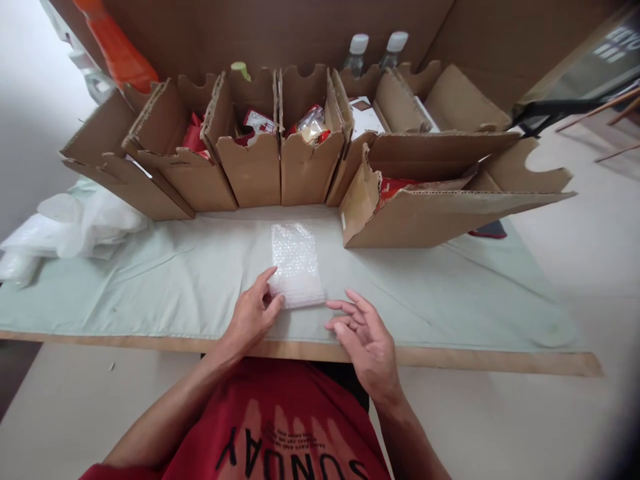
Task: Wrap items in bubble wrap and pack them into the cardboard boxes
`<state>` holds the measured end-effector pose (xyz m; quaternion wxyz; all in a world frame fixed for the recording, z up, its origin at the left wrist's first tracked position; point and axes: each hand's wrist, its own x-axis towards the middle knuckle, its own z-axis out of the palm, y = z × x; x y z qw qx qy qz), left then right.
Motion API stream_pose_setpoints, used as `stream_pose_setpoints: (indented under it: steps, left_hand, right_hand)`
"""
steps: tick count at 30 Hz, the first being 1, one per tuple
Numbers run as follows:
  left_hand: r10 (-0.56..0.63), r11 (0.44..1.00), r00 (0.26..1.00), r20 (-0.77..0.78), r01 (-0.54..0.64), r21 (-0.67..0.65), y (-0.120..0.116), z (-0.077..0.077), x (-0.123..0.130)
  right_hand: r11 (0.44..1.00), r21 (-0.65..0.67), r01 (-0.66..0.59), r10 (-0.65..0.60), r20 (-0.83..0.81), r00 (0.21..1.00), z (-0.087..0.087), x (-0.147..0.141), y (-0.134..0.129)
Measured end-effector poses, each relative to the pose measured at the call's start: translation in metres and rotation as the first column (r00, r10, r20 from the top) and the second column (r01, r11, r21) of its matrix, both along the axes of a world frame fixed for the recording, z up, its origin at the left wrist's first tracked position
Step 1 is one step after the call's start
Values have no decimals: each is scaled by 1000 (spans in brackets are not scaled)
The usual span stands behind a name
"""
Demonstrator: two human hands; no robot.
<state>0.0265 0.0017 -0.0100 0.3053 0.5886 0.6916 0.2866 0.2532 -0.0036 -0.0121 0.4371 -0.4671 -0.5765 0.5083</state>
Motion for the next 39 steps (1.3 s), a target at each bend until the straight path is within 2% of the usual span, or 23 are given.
stream_pose_setpoints:
  steps: [2,4,6,8,11,13,16,18,20,23,25,26,29,32,36,39]
  left_hand:
    - [-9,1000,999,-35,8,-30,3,1,0]
    - [-15,1000,997,-80,12,-28,5,-1,1]
    - [-17,1000,991,-131,16,-4,6,-6,2]
    - [-12,998,984,-180,24,66,4,-10,3]
    - [-2,961,968,-252,72,269,-5,-11,-1]
    - [-40,907,951,-306,163,389,-16,-8,-4]
    - [-159,855,933,-324,294,427,-28,-3,-7]
    - [-183,873,947,-265,281,399,-30,-4,-7]
    - [-150,913,968,-200,213,349,-26,-7,-7]
    - [-107,948,982,-156,148,282,-12,-12,-6]
    - [-118,955,979,-165,158,253,-1,-15,-5]
    - [-123,956,976,-179,165,241,3,-16,-4]
    - [-91,952,965,-247,157,264,9,-18,-3]
    - [-53,910,960,-276,160,382,1,-15,-4]
    - [-200,858,951,-235,286,427,-18,-7,-9]
    - [-219,878,951,-218,290,381,-17,-7,-12]
  right_hand:
    - [966,243,-84,23,243,970,0,-1,6]
    - [875,415,-249,27,473,881,-2,-6,16]
    - [790,470,-394,7,635,772,-8,-14,28]
    - [746,468,-474,-15,724,690,-14,-21,39]
    - [719,510,-471,-69,728,682,-18,-26,47]
    - [717,530,-453,-70,701,710,-14,-27,46]
    - [744,480,-464,19,680,733,-3,-25,44]
    - [772,411,-485,106,669,735,2,-25,44]
    - [802,373,-467,130,654,745,4,-25,46]
    - [821,462,-334,-38,629,777,0,-23,45]
    - [789,544,-285,-146,616,774,-3,-20,42]
    - [772,562,-296,-161,623,766,-5,-20,40]
    - [749,532,-396,-104,684,722,-10,-19,37]
    - [771,486,-413,-37,680,732,-12,-19,39]
    - [830,374,-414,102,628,771,-7,-16,43]
    - [859,355,-369,74,627,775,-4,-13,42]
